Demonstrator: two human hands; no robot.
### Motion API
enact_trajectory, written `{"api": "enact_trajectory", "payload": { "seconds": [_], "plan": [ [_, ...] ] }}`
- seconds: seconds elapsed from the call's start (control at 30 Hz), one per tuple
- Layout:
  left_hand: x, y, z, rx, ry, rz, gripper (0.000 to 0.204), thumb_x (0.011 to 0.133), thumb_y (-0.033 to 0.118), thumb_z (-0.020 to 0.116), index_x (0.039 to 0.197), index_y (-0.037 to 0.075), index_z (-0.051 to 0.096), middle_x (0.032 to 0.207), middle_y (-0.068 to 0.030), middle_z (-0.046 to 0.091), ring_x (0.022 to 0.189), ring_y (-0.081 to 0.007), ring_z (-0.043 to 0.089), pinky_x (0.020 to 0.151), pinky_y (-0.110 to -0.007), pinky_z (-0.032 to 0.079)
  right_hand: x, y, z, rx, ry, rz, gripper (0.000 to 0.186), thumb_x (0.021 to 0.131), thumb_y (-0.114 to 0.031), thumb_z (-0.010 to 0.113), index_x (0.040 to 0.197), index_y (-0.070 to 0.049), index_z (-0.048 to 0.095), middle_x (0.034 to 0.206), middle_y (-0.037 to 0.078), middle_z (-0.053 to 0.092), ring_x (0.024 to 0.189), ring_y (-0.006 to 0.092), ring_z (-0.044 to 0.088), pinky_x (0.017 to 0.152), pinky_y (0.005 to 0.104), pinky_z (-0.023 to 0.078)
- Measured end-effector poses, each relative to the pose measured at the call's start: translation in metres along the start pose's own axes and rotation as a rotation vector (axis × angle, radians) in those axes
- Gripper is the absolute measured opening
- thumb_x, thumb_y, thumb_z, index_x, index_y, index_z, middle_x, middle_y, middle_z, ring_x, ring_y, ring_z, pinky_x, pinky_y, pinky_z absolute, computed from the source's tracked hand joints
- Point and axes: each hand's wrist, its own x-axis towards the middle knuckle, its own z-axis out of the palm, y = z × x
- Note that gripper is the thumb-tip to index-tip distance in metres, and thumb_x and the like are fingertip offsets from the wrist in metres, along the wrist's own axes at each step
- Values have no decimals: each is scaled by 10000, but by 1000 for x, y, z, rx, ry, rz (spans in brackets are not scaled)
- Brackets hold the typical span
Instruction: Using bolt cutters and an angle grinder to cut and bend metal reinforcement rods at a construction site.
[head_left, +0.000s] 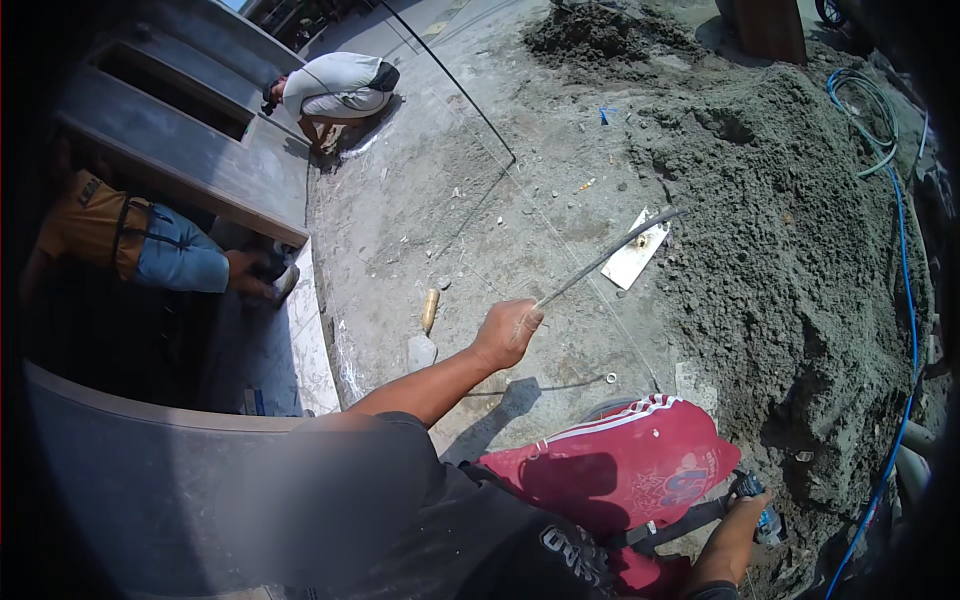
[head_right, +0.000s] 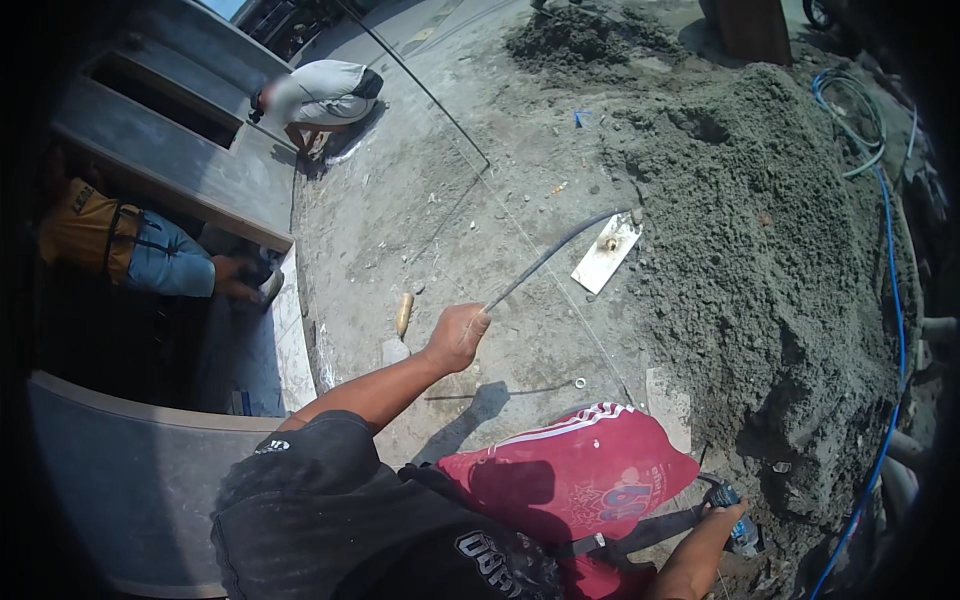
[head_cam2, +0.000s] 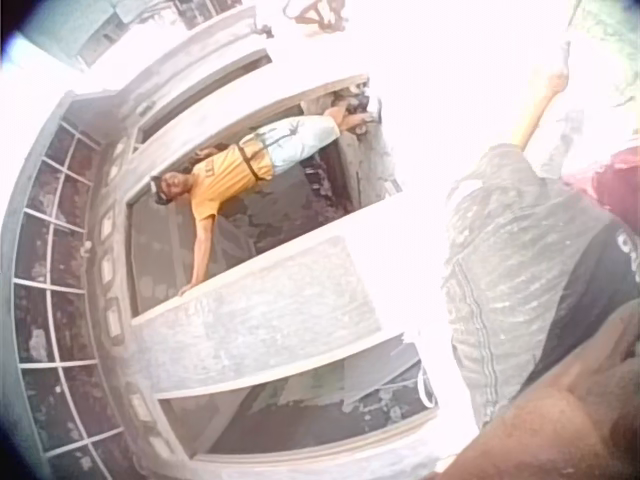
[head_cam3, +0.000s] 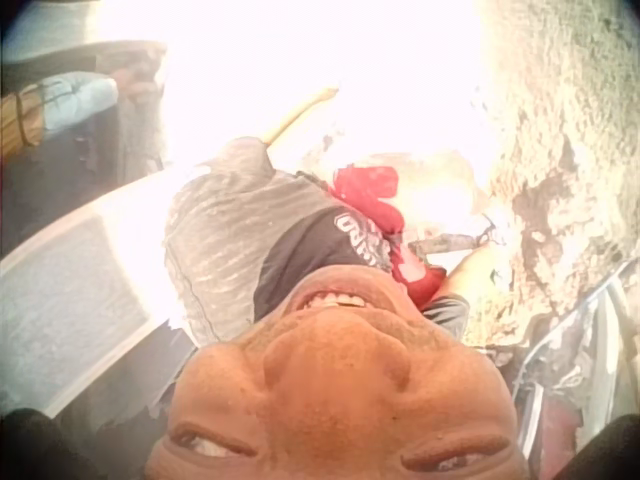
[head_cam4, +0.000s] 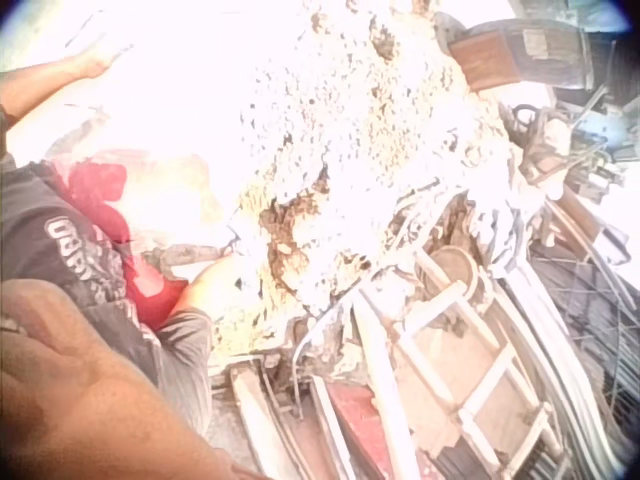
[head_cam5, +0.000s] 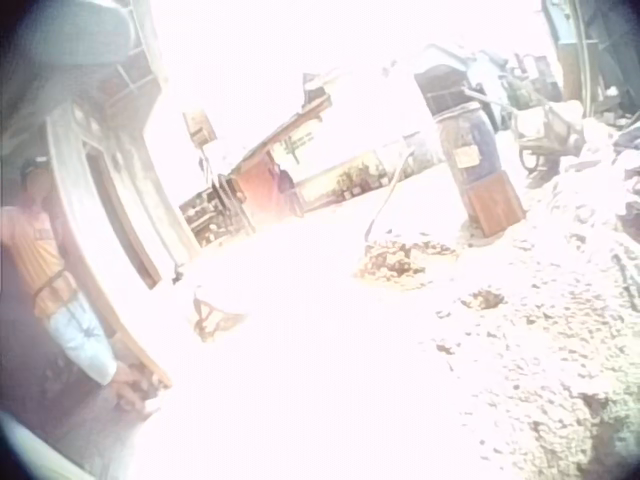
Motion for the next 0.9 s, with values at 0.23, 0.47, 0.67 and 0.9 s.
{"api": "enact_trajectory", "payload": {
  "seconds": [0.23, 0.47, 0.67, 0.9],
  "plan": [
    [71, 179, -280, -571, 1010, 396, 466, 1013, 506, 384, 697, 170, 318, 649, 24, 279, 535, -113, 234, 471, -254, 188, -20, -5, -13, 40, 100, -21, 529, 763, -588, 606, 1110, -189, 628, 1097, 51, 647, 983, 238, 593, 832, 437, 447],
    [49, 133, -229, -554, 820, 434, 473, 988, 521, 447, 715, 152, 332, 667, 27, 284, 537, -86, 252, 439, -247, 172, -10, -33, -34, 431, 24, -346, 461, 738, -416, 700, 1024, -58, 652, 1054, 96, 667, 909, 271, 638, 849, 437, 507],
    [28, 69, -153, -713, 670, 10, 513, 976, 584, 426, 713, 152, 339, 644, 28, 316, 501, -72, 262, 421, -236, 195, -62, -42, -34, 536, -47, -520, 425, 739, -343, 722, 1042, -50, 657, 1060, 107, 663, 868, 273, 644, 800, 444, 526],
    [19, 52, -128, -660, 424, -183, 532, 982, 568, 437, 689, 126, 397, 600, 60, 322, 505, -58, 295, 447, -241, 227, -166, -60, -41, 566, 3, -947, 425, 766, -209, 777, 980, 125, 624, 956, 148, 663, 755, 261, 651, 640, 358, 570]
  ]
}}
